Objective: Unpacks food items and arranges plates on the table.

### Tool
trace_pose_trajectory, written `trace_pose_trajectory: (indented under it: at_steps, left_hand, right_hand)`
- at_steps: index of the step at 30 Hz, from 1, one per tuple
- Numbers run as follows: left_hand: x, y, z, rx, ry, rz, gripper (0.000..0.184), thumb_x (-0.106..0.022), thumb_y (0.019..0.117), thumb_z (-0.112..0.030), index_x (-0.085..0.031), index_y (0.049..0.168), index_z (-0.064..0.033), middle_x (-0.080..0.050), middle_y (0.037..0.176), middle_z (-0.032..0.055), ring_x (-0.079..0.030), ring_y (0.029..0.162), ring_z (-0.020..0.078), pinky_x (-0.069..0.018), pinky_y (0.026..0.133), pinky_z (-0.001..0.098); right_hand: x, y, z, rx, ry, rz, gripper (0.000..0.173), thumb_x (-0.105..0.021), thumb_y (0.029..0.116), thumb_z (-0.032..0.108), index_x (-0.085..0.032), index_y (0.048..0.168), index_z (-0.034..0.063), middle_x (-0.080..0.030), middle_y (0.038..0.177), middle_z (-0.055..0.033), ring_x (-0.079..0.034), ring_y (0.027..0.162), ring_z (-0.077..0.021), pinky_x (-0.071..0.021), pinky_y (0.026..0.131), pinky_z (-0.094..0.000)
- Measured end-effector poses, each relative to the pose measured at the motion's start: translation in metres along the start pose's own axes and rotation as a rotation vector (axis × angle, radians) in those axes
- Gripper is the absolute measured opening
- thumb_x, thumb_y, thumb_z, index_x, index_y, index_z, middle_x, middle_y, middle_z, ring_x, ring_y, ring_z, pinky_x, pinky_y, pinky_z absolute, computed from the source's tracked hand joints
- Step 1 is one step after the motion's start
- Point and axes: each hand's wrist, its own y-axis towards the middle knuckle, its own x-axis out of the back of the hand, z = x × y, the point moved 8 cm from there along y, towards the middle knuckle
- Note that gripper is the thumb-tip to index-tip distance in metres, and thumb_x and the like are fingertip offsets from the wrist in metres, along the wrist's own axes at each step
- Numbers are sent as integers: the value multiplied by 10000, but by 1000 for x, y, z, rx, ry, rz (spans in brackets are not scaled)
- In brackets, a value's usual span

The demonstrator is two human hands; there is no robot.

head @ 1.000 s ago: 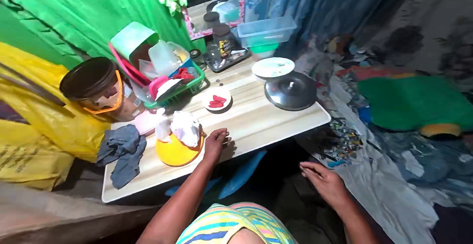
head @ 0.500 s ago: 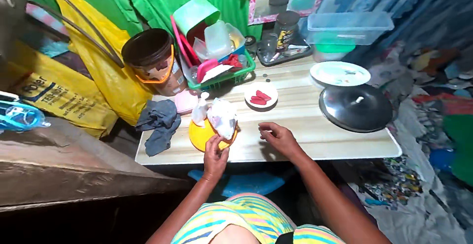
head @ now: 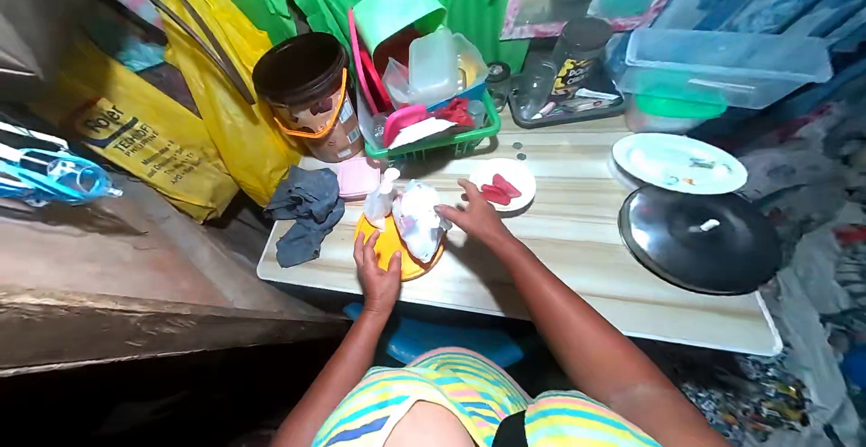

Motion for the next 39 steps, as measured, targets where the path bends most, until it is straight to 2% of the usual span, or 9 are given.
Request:
trace_pose_trajectory:
  at_steps: [4,7,11,17,23,28,32,36,39]
  left_hand:
    - [1,-4,1,24,-35,-35,578,-700,914,-75,-497,1447,14,-242,1636,244,-405,1428,355,-454,1084,474]
    - [8,-9,14,69,-44,-85,588,-707,897,-33,-496,1442,30,-263,1623,255,-434,1400,353,-468,1065,460]
    - [15,-4,21,95,-21,-104,575,-712,906,-36,-502,1437,29,-261,1625,255,-425,1412,360,-464,1073,466]
    - [4,44,20,66,45,-45,578,-716,917,-83,-502,1447,-2,-277,1615,262,-431,1410,363,-460,1083,472]
    - [10,79,22,173,270,-18,568,-680,955,-105,-468,1470,7,-295,1589,312,-347,1459,430,-362,1157,532]
    - [19,83,54,296,344,60,578,-649,963,-62,-428,1489,34,-401,1523,308,-443,1385,444,-394,1130,555]
    - [11,90,42,188,353,98,622,-708,921,-87,-453,1475,32,-371,1547,309,-418,1398,466,-385,1129,584]
    - [-16,111,17,20,337,144,928,-877,791,-177,-366,1545,-3,-289,1603,295,-357,1453,450,-369,1161,561]
    - [-32,131,19,20,323,189,892,-826,848,-185,-333,1577,-44,-223,1624,316,-292,1482,475,-321,1180,587]
  right_hand:
    - [-33,24,17,-36,-126,66,1102,-799,822,567,-202,1634,123,-408,1519,-331,-544,1257,-517,-467,975,-680]
    - [-55,39,9,-89,-191,102,1136,-832,805,529,-168,1644,149,-340,1557,-345,-514,1285,-535,-472,978,-677]
    - [-68,49,1,-114,-199,178,949,-819,859,386,-299,1607,119,-507,1439,-314,-562,1249,-499,-464,996,-665]
    - [-52,42,0,-77,-115,131,715,-771,903,262,-451,1525,114,-608,1325,-283,-596,1219,-465,-469,1002,-658]
    - [-20,22,2,-7,11,16,651,-771,913,222,-497,1488,83,-624,1315,-270,-601,1218,-447,-460,1020,-644]
    - [25,-7,-1,88,9,-91,648,-769,913,180,-494,1478,22,-596,1380,-250,-588,1274,-385,-453,1080,-581]
    - [51,-36,-17,36,-45,-94,657,-774,914,177,-489,1488,29,-591,1390,-253,-593,1267,-396,-454,1067,-604]
    - [49,-53,-20,26,-90,-65,655,-776,917,158,-485,1488,17,-588,1368,-287,-613,1203,-455,-471,1009,-647]
    - [39,-58,-17,41,-86,-46,641,-776,917,159,-498,1478,20,-583,1384,-273,-615,1207,-441,-479,1004,-636]
